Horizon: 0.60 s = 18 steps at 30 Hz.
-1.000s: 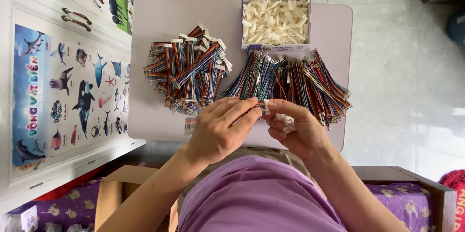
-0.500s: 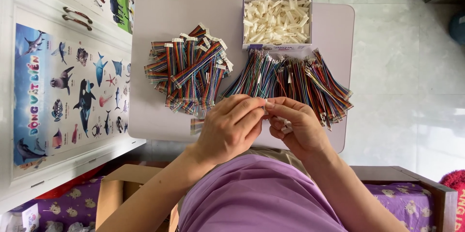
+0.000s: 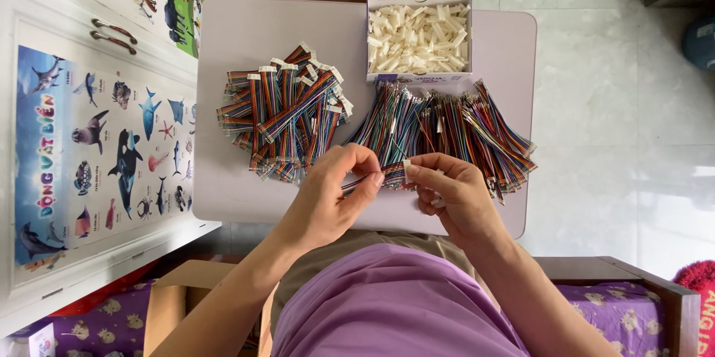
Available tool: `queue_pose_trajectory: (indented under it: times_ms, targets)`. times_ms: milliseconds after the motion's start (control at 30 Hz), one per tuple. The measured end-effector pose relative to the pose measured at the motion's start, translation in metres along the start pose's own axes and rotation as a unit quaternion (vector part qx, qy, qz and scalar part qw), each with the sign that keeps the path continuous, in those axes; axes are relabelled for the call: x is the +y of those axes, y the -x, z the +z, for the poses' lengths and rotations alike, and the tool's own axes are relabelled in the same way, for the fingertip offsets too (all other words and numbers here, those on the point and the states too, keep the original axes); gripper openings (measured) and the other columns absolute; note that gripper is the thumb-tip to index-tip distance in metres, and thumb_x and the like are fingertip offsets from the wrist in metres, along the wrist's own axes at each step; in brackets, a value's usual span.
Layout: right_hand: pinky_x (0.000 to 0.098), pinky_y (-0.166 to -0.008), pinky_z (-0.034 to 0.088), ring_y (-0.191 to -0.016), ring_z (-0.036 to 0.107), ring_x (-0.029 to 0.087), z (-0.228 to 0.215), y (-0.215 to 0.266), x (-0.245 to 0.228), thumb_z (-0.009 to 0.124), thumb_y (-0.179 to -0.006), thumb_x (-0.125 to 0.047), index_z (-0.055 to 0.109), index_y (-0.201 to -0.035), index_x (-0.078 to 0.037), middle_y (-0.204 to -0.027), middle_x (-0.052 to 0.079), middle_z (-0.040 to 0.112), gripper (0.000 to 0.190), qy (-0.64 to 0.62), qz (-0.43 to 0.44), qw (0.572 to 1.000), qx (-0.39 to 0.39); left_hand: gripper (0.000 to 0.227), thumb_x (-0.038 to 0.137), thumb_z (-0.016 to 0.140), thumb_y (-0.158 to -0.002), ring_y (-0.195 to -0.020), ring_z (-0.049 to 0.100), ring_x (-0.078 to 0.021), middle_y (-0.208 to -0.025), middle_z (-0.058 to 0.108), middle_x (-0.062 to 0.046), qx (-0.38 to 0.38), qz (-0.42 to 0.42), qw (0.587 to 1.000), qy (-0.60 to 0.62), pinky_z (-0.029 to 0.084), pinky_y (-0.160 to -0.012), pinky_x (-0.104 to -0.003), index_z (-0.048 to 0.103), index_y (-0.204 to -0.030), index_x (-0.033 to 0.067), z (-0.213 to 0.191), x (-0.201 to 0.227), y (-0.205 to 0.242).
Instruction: Assembling electrical wire harnesses by attaching connectors to bundles of wires.
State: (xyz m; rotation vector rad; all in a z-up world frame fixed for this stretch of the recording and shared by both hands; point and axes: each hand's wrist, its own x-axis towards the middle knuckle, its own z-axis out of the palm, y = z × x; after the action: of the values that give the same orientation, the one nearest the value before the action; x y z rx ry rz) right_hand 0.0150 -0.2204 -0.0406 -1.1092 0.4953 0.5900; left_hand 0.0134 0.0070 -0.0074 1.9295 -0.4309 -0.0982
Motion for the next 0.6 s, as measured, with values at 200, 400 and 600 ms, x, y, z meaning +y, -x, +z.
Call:
queue_pose_trajectory:
  times_ms: [200, 400, 600]
  targets:
    - [0.0248, -0.050, 0.039, -0.055, 0.047, 0.007, 0.001, 0.002, -0.003, 0.072, -0.093, -0.010, 0.071, -0.107, 0.004, -0.080, 0.006, 0.069, 0.019, -0.023, 0.008, 0.999, -0.038, 0.009, 0.009, 0.074, -0.093, -0.082, 0.074, -0.0207, -0.092, 0.077, -0.007, -0.002, 0.008, 1.000, -0.026, 0.053, -0.076, -0.037, 0.074, -0.101, 0.0054, -0.007, 0.004, -0.001]
    - [0.0248, -0.050, 0.039, -0.055, 0.048, 0.008, 0.003, 0.004, -0.008, 0.069, -0.094, -0.009, 0.070, -0.108, 0.003, -0.082, 0.008, 0.070, 0.018, -0.030, 0.011, 0.998, -0.057, 0.012, 0.010, 0.078, -0.084, -0.075, 0.068, -0.0187, -0.078, 0.069, -0.001, 0.031, 0.038, 0.990, -0.135, 0.045, -0.081, -0.039, 0.067, -0.085, 0.0091, -0.006, 0.019, -0.004]
    - [0.0246, -0.050, 0.038, -0.056, 0.048, 0.007, 0.005, 0.007, -0.010, 0.069, -0.095, -0.010, 0.070, -0.108, 0.004, -0.083, 0.008, 0.069, 0.019, -0.031, 0.010, 0.997, -0.065, 0.013, 0.013, 0.080, -0.085, -0.076, 0.063, -0.0177, -0.078, 0.065, 0.001, 0.036, 0.074, 0.978, -0.192, 0.042, -0.087, -0.039, 0.067, -0.086, 0.0115, -0.002, 0.023, -0.004]
